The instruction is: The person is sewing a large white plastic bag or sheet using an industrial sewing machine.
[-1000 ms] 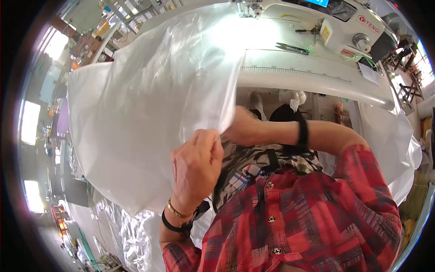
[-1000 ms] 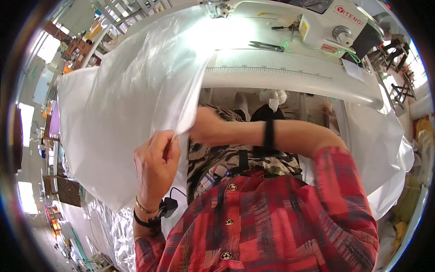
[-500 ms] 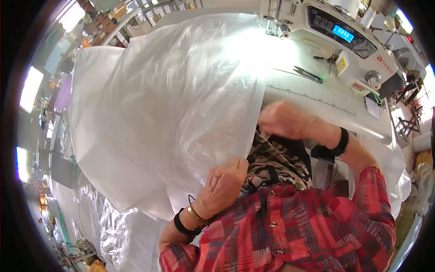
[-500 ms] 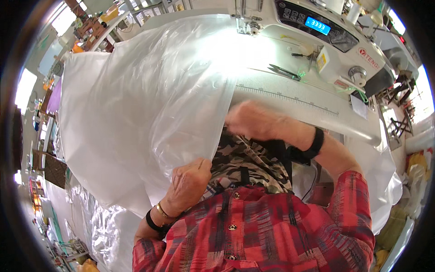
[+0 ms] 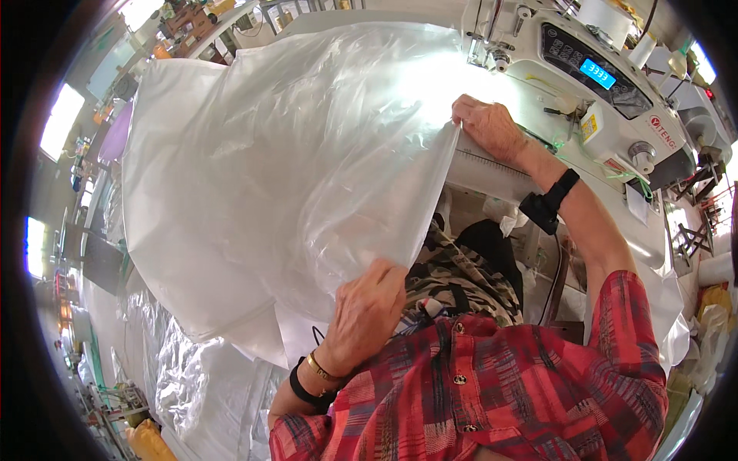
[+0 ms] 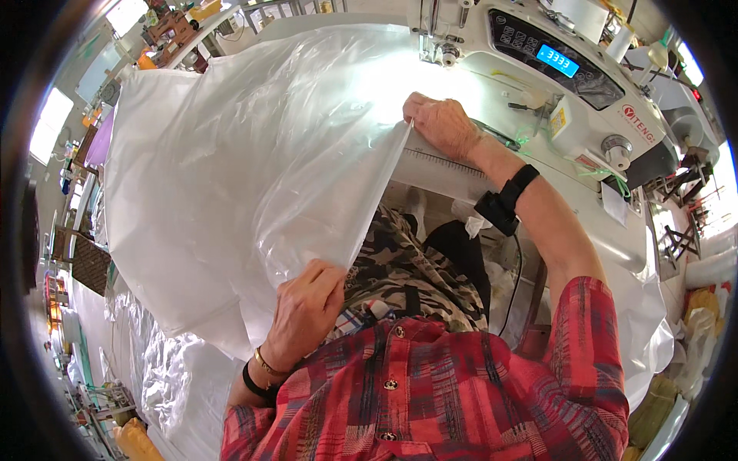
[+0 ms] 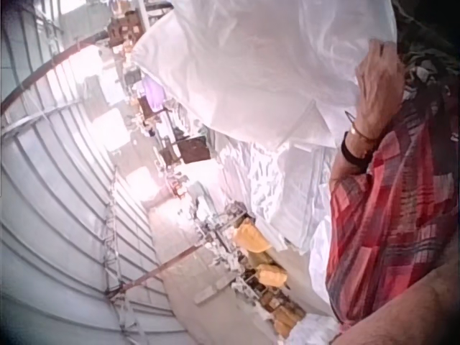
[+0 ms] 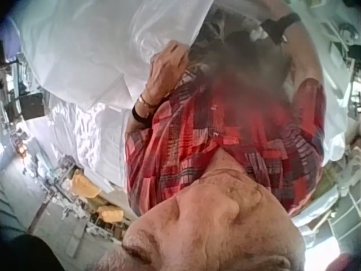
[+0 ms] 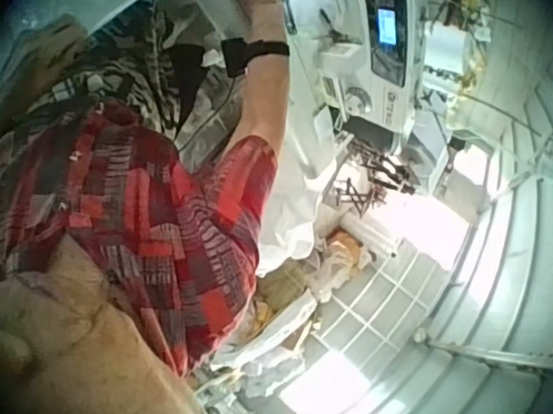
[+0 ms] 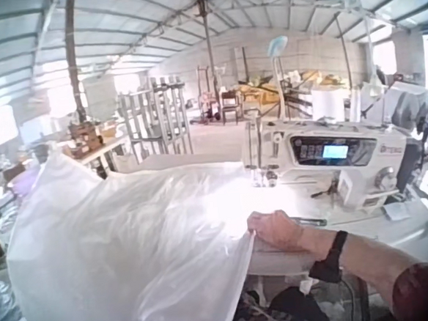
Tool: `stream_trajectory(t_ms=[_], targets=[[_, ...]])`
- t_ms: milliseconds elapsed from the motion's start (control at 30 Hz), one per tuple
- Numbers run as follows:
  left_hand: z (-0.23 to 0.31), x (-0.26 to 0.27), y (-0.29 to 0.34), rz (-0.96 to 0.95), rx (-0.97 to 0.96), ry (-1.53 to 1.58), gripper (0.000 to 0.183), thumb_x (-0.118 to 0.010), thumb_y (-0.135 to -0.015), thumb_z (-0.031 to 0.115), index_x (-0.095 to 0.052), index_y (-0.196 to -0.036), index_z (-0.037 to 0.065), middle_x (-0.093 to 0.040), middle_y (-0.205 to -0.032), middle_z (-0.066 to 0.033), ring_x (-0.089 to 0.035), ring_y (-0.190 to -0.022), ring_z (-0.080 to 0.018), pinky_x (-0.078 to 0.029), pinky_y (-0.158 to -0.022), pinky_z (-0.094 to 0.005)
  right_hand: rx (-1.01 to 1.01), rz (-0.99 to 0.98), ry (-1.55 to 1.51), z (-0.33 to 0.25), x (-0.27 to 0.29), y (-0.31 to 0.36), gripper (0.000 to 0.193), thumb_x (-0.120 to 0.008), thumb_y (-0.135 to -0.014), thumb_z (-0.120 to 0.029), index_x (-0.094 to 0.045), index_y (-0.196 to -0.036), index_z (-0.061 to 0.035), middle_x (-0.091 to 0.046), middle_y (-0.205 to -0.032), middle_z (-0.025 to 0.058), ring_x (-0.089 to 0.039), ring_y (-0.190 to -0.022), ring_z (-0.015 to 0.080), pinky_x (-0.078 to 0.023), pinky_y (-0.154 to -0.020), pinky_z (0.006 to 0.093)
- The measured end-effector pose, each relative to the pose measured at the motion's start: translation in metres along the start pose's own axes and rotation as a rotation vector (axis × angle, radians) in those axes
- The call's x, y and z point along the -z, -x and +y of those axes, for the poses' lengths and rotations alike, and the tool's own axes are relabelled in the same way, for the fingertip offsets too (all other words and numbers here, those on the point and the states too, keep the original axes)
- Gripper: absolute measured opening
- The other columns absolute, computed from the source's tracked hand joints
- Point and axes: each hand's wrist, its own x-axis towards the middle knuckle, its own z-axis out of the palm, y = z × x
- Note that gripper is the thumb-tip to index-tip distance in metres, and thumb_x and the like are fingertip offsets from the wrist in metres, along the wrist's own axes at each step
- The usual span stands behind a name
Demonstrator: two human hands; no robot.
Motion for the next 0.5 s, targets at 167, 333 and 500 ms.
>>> stream_trajectory(t_ms=[167,333,500], targets=[[0.003,0.006,0.003,0.036,0.041,-0.010,0.022,-0.058,-0.087,0.003,-0.061,-0.109,0.001,-0.063,-0.087,-0.0143,-0.062,-0.073,-0.0332,-0.050,-0.064,-0.0401,-0.007,0.001,-0.105,0.003,-0.003,-0.011,0.009,-0.048,-0.086,-0.008,-0.052,-0.094,-0.0078,-0.059,-0.091,0.0081,-0.062,-0.081,0.0323,-0.049,-0.068,0.0438],[-0.009,-0.001,0.008,0.029,0.043,-0.084,0.033,-0.057,-0.087,0.001,-0.059,-0.119,-0.001,-0.061,-0.082,-0.0157,-0.061,-0.069,-0.0330,-0.048,-0.061,-0.0407,-0.040,-0.044,-0.050,0.005,-0.012,-0.016,0.014,-0.052,-0.088,-0.016,-0.054,-0.098,-0.0072,-0.060,-0.095,0.0113,-0.064,-0.079,0.0330,-0.049,-0.069,0.0450],[-0.017,-0.015,-0.003,-0.081,0.059,-0.100,0.030,-0.055,-0.084,0.000,-0.063,-0.113,-0.002,-0.062,-0.083,-0.0163,-0.062,-0.069,-0.0336,-0.049,-0.062,-0.0404,-0.138,0.069,0.007,0.003,-0.017,-0.011,0.014,-0.053,-0.087,-0.016,-0.055,-0.099,-0.0083,-0.057,-0.095,0.0101,-0.061,-0.081,0.0335,-0.048,-0.066,0.0461]])
